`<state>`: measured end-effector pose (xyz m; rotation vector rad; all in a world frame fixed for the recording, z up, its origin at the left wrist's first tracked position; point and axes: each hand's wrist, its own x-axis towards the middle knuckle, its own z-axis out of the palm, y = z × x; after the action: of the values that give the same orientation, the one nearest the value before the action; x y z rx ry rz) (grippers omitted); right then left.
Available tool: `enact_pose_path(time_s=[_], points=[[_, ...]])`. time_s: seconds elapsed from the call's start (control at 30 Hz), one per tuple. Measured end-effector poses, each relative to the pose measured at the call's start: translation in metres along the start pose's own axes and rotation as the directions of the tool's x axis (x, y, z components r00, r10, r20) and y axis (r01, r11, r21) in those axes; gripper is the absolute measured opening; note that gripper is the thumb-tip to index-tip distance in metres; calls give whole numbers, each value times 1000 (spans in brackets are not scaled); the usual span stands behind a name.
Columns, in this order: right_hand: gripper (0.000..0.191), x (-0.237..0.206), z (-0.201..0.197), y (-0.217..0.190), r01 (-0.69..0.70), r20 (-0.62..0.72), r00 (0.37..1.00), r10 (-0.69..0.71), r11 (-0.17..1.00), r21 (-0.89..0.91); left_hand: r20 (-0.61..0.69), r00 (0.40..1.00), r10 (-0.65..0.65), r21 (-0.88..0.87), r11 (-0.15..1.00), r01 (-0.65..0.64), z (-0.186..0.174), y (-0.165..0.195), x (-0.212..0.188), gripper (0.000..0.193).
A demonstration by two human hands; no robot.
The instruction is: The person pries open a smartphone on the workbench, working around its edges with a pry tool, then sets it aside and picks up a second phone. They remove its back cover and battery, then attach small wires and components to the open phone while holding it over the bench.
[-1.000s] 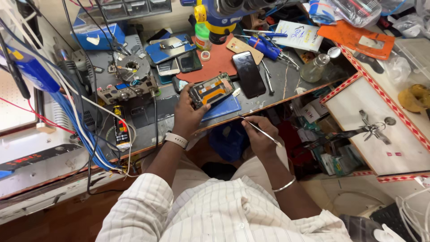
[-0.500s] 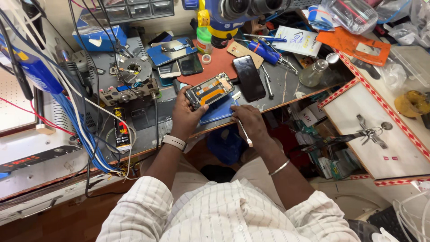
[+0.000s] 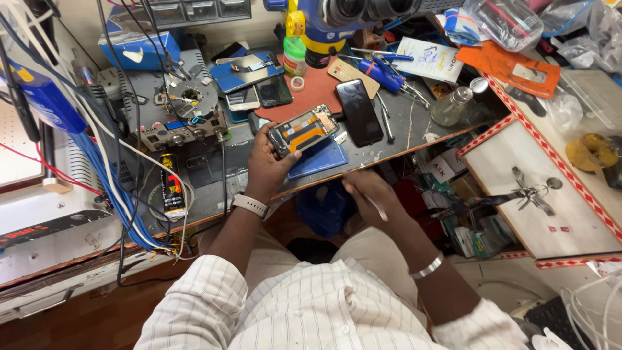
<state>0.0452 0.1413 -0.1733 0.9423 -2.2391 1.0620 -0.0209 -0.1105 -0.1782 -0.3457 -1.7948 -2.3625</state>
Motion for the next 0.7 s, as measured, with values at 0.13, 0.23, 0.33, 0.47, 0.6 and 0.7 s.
enact_pose_path(time_s=[0.13, 0.23, 0.33, 0.47, 0.6, 0.7], points=[[13, -46, -29, -7, -170, 166, 970, 175, 985, -41, -5, 1000, -13, 43, 999, 13, 0, -5, -2, 76], [18, -70, -47, -4, -289, 123, 949, 291, 957, -32, -1, 1000, 15, 45, 999, -15, -1, -6, -1, 74], [18, -83, -55, 1, -410, 100, 908, 406, 912, 24, 3, 1000, -14, 65, 998, 14, -4, -7, -1, 74], [20, -75, -29, 3, -503, 38, 863, 503, 853, 136, 11, 1000, 6, 23, 1000, -6, -6, -9, 1, 75], [20, -45, 9, -1, -443, -25, 884, 467, 854, 274, 21, 999, 31, 39, 999, -32, -7, -12, 1, 76], [17, -15, 21, -1, -399, -67, 905, 421, 891, 215, 14, 1000, -22, 32, 999, 22, -9, -13, 2, 78]])
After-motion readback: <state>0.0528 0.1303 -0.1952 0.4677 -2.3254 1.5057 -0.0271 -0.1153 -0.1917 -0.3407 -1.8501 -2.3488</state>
